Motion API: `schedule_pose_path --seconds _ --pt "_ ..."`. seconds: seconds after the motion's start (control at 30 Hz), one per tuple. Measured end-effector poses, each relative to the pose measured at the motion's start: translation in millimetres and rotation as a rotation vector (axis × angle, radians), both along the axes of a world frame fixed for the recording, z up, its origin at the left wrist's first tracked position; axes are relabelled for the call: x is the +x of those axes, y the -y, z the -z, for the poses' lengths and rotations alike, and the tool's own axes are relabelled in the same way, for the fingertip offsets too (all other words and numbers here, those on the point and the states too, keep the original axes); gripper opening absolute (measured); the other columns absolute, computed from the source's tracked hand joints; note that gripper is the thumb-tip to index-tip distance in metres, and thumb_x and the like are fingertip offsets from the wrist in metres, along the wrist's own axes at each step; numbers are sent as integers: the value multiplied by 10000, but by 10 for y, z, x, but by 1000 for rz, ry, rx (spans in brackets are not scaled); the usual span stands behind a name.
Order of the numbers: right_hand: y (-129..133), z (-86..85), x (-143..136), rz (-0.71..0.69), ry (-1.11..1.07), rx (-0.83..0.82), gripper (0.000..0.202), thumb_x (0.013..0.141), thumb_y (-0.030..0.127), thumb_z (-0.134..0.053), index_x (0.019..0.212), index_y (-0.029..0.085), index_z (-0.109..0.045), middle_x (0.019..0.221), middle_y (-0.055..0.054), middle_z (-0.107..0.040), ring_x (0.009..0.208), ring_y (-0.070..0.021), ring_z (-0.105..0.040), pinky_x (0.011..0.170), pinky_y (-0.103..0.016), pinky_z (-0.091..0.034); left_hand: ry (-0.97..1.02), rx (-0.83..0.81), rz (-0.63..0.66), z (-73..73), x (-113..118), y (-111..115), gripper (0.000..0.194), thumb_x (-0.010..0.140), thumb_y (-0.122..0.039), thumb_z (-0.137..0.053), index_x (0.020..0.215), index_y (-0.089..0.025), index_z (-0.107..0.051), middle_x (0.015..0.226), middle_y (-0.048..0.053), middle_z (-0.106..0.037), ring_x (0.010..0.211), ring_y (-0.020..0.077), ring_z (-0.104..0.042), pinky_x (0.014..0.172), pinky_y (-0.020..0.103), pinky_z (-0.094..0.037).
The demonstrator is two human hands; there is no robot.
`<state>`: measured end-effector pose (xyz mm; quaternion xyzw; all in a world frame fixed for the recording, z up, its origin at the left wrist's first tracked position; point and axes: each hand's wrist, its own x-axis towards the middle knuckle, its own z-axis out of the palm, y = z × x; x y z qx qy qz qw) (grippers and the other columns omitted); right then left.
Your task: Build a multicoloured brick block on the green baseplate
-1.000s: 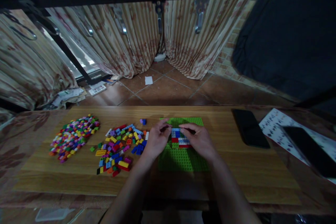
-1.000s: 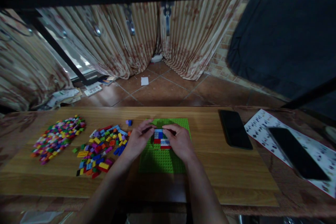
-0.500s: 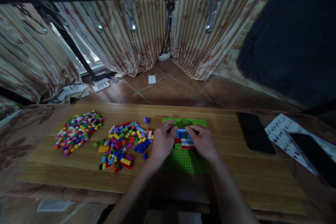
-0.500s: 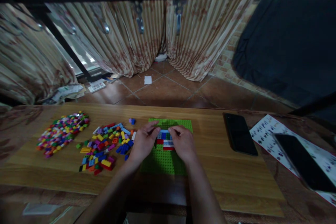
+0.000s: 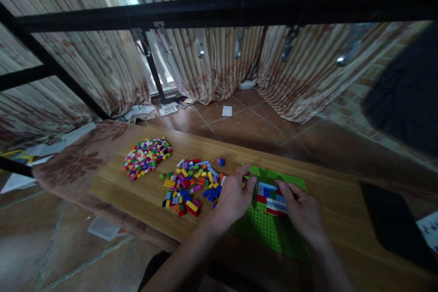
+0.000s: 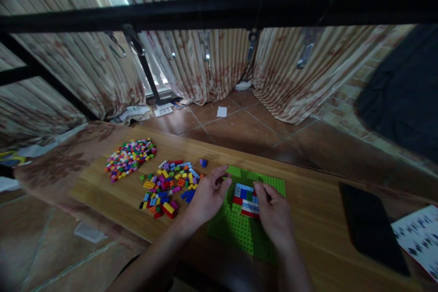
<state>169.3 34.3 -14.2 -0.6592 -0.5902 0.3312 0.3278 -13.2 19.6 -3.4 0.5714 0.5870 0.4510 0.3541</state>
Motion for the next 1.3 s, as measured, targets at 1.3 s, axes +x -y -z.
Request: schedule_pose_path --seconds 1.3 --pt "175 -223 -281 272 102 107 425 817 500 -502 988 170 -709 1052 -112 -713 1004 -326 -647 914 -460 -469 -504 -255 -435 -253 -1876 248 237 759 -139 -553 865 -171 -763 699 46 -719 666 174 -633 661 252 -480"
